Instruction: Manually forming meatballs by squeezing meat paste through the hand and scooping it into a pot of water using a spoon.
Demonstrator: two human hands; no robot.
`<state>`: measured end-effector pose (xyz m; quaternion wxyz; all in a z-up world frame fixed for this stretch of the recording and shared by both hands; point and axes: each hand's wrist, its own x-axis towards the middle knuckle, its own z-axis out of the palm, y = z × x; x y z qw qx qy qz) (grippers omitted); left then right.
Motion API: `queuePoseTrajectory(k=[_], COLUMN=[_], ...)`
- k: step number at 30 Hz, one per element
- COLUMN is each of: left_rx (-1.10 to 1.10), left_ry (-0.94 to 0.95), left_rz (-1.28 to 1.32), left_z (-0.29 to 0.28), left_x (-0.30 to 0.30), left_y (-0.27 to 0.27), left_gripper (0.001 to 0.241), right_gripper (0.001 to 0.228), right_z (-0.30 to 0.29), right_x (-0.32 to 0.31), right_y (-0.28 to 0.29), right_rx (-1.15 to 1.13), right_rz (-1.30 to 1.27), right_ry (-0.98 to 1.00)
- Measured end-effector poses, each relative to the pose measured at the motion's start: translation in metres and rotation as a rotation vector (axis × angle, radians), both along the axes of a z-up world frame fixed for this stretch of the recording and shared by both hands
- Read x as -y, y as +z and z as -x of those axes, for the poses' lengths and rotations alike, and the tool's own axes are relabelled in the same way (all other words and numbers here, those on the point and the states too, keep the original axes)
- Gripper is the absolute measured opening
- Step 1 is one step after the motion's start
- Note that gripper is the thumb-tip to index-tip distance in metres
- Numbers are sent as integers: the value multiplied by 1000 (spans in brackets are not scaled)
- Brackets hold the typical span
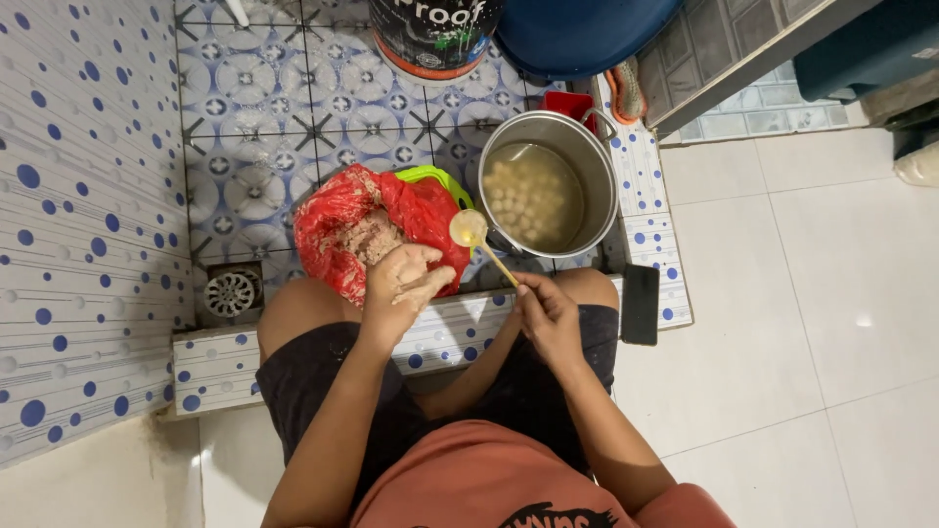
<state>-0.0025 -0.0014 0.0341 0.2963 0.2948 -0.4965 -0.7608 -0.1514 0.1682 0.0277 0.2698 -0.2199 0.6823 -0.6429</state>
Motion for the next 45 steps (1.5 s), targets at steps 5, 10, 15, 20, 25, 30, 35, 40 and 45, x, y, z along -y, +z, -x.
queuePoseTrajectory(k=[5, 10, 15, 20, 25, 30, 35, 40, 45], left_rx=[-7, 41, -10, 27, 158, 466, 712, 904, 860], left_ry=[-48, -40, -3, 43, 125, 112, 68, -48, -75], left_rz=[68, 23, 60, -64, 37, 415, 484, 491, 582], left_z=[-1, 4, 2, 7, 19, 25, 23, 23, 22], left_x=[5, 8, 7, 14, 24, 35, 33, 37, 44], left_y=[-10, -62, -23, -53, -51, -132, -135, -133, -158], left_gripper=[28, 20, 26, 13, 20, 12, 23, 28, 19], right_gripper=[25, 25, 24, 27, 26, 21, 22, 18, 24], right_z=[-16, -33, -40, -34, -36, -37, -25, -12, 8], right_x=[3, 22, 31, 33, 36, 39, 30, 28, 36], right_y=[51, 83, 88, 76, 66, 49, 21, -11, -17], right_rx=[-660, -916, -1077, -1184, -1162, -930, -662, -317, 350], right_rz=[-151, -78, -64, -109, -145, -133, -232, -291, -179], right_ry=[104, 151, 136, 182, 219, 266, 330, 310, 126])
